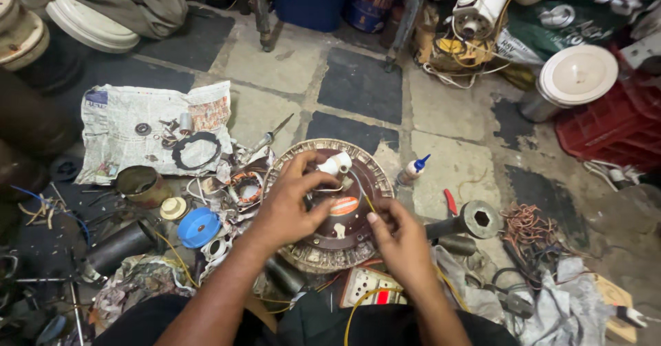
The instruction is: The person sits on the floor and works on a disassembled electric motor, using a screwdriver to adjust internal components and connecting wires to a power strip. They repeatedly probe and tighten parts within the motor housing.
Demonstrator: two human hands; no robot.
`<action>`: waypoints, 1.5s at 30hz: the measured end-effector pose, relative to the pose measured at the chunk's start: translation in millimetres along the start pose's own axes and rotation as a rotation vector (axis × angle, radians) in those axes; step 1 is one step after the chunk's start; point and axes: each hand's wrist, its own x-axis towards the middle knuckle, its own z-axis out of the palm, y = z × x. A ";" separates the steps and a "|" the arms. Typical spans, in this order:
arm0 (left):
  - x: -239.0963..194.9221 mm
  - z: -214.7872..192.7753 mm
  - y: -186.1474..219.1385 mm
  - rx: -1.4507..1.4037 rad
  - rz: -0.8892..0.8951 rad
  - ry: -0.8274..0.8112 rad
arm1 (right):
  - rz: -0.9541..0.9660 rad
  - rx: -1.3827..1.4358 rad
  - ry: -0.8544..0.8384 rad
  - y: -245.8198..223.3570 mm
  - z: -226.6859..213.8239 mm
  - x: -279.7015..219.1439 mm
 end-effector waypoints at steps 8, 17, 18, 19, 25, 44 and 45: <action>-9.4 -44.1 -14.1 -0.111 -0.461 -0.094 | -0.164 0.121 0.091 -31.3 23.9 -8.3; -2.8 -24.5 -18.0 -0.141 -0.221 0.185 | -0.314 -0.221 0.123 -59.7 60.9 2.0; -2.4 -22.6 -16.4 -0.184 -0.211 0.229 | -0.338 -0.199 0.131 -57.4 62.8 0.8; -1.3 -19.7 -14.6 -0.151 -0.174 0.246 | -0.361 -0.176 0.140 -55.1 64.3 2.9; -2.1 -0.7 0.1 -0.013 0.000 0.251 | -0.128 0.154 0.155 -43.7 64.0 3.4; -7.0 -4.6 2.8 0.245 0.199 0.196 | 0.226 0.522 -0.041 -27.9 44.8 32.6; -6.7 -4.3 2.4 0.253 0.198 0.195 | 0.104 0.390 0.005 -28.9 43.6 29.3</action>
